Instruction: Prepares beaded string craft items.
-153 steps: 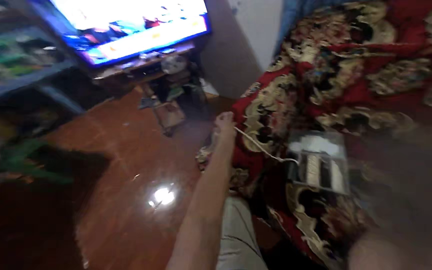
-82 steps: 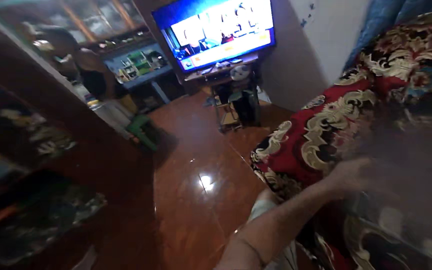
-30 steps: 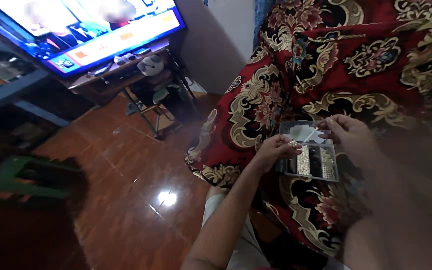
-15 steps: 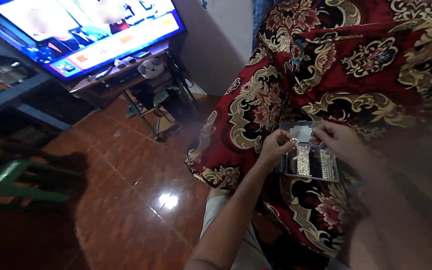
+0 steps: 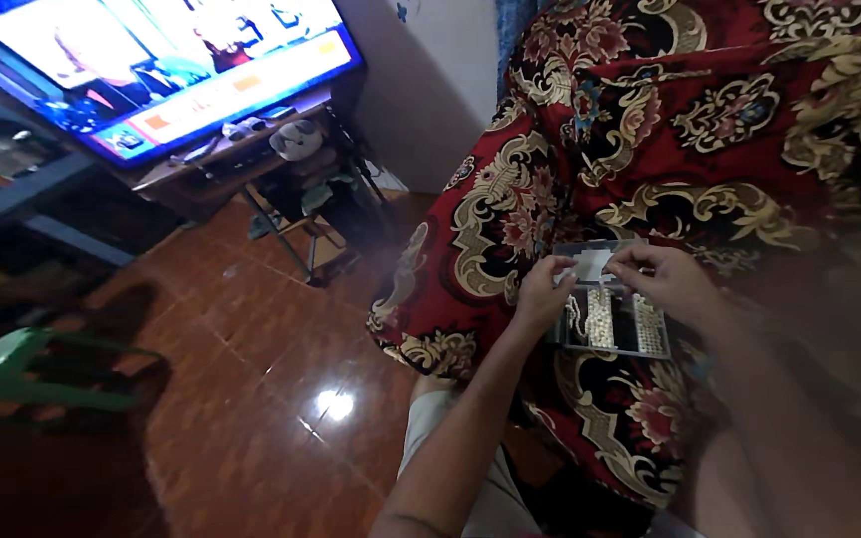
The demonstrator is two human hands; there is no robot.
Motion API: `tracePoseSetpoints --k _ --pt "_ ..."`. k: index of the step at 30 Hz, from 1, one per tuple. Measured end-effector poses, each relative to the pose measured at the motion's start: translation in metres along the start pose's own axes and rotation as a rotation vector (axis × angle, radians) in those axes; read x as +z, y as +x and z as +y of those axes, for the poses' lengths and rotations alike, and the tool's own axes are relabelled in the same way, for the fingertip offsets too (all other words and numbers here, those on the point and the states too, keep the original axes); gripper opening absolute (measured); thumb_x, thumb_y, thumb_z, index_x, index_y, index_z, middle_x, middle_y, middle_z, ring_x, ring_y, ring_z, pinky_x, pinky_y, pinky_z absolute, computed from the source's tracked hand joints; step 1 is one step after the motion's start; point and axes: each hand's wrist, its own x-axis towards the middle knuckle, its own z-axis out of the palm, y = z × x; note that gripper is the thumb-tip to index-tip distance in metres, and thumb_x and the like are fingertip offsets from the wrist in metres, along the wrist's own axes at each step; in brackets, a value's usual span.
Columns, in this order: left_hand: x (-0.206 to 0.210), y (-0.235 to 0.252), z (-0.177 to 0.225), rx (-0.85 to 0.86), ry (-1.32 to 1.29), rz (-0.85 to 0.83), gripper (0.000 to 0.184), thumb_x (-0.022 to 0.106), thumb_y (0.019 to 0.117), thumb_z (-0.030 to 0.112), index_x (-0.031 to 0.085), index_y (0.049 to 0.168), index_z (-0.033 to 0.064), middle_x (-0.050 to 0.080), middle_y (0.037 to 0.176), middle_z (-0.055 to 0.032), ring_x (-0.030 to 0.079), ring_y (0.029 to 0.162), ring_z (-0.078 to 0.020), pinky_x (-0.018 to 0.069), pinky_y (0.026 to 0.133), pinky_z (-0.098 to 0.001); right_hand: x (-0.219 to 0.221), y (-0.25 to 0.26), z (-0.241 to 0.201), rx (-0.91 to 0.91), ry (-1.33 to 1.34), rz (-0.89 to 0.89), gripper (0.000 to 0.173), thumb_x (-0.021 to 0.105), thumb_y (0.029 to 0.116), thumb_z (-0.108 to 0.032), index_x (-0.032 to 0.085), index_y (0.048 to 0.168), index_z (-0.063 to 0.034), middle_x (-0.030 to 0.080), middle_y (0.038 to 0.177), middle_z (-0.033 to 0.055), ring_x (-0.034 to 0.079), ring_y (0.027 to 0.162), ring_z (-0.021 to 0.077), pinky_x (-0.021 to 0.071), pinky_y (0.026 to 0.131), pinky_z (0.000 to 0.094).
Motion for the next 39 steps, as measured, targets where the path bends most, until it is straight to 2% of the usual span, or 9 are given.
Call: tracePoseSetpoints --k 5,8,13,17,21,23,27,34,39 --pt "0.016 0.003 0.005 0.126 -0.277 -0.298 0.039 0.033 0.1115 0.018 0.056 0.129 -0.0085 0.071 0.106 -0.0120 0.068 0.095 -0.0099 0.0547 0.093 -0.0316 -0.008 -0.003 -0.002 -0.091 0.021 0.110 0.017 0.065 0.0985 -0.018 0.073 0.102 -0.0037 0.071 0.092 0.0021 0.065 0.073 0.0040 0.0573 0.068 0.0225" --pt "0.020 0.005 -0.001 0.098 -0.241 -0.358 0.031 0.043 0.1092 0.017 0.061 0.118 -0.0067 0.069 0.089 -0.0051 0.065 0.077 -0.0067 0.0558 0.079 -0.0277 -0.033 -0.006 0.006 -0.076 0.004 0.273 0.018 0.062 0.0998 -0.017 0.071 0.104 -0.0024 0.069 0.090 0.0034 0.065 0.072 0.0064 0.0581 0.068 0.0261" --pt "0.016 0.007 0.004 -0.019 -0.147 -0.231 0.024 0.053 0.1049 0.010 0.064 0.119 -0.0054 0.068 0.099 -0.0080 0.063 0.081 -0.0067 0.0544 0.078 -0.0253 -0.073 -0.011 0.031 0.164 -0.141 0.277 0.020 0.062 0.1035 -0.018 0.070 0.109 -0.0003 0.068 0.093 0.0115 0.061 0.073 0.0149 0.0537 0.070 0.0365" --pt "0.015 0.012 0.016 0.004 -0.135 -0.196 0.022 0.053 0.1052 0.011 0.062 0.118 -0.0047 0.066 0.102 -0.0073 0.062 0.085 -0.0050 0.0529 0.079 -0.0235 -0.069 -0.005 0.046 0.329 -0.187 0.004 0.024 0.064 0.1028 -0.019 0.071 0.112 0.0021 0.070 0.107 0.0196 0.066 0.098 0.0293 0.0506 0.093 0.0515" --pt "0.016 0.016 0.026 0.099 -0.286 -0.175 0.018 0.050 0.1046 0.009 0.061 0.114 -0.0024 0.066 0.094 -0.0001 0.058 0.072 -0.0013 0.0512 0.069 -0.0199 -0.039 0.009 0.057 0.314 0.046 -0.007 0.023 0.054 0.1056 -0.011 0.069 0.113 0.0043 0.063 0.131 0.0192 0.060 0.119 0.0247 0.0473 0.103 0.0415" --pt "0.015 0.019 0.034 0.133 -0.388 -0.153 0.016 0.049 0.1046 0.007 0.060 0.112 -0.0017 0.067 0.091 0.0005 0.058 0.069 -0.0015 0.0518 0.069 -0.0201 -0.020 0.014 0.061 0.331 0.407 0.062 0.029 0.041 0.1086 -0.009 0.065 0.117 0.0060 0.067 0.117 0.0126 0.064 0.103 0.0143 0.0517 0.092 0.0303" --pt "0.010 0.026 0.045 0.156 -0.431 -0.129 0.016 0.047 0.1063 0.008 0.060 0.113 0.0008 0.069 0.092 -0.0020 0.060 0.071 -0.0040 0.0525 0.071 -0.0216 0.011 0.019 0.041 0.538 1.114 0.187 0.026 0.030 0.1086 -0.013 0.051 0.114 0.0026 0.070 0.098 0.0144 0.073 0.086 0.0233 0.0619 0.081 0.0370" --pt "-0.001 0.032 0.048 0.145 -0.410 -0.189 0.019 0.040 0.1088 0.009 0.054 0.119 0.0009 0.072 0.105 -0.0074 0.068 0.080 -0.0083 0.0567 0.078 -0.0263 0.030 0.022 0.034 0.691 1.267 0.184 0.022 0.038 0.1039 -0.005 0.054 0.118 0.0003 0.067 0.088 0.0106 0.068 0.071 0.0140 0.0587 0.066 0.0240" --pt "-0.008 0.033 0.039 0.070 -0.454 -0.151 0.020 0.038 0.1093 0.009 0.051 0.122 0.0009 0.071 0.104 -0.0075 0.067 0.080 -0.0088 0.0557 0.080 -0.0272 0.023 0.021 0.042 0.597 1.109 -0.134 0.055 0.020 0.1127 -0.043 0.061 0.116 -0.0076 0.068 0.082 0.0014 0.059 0.059 0.0041 0.0472 0.052 0.0158"
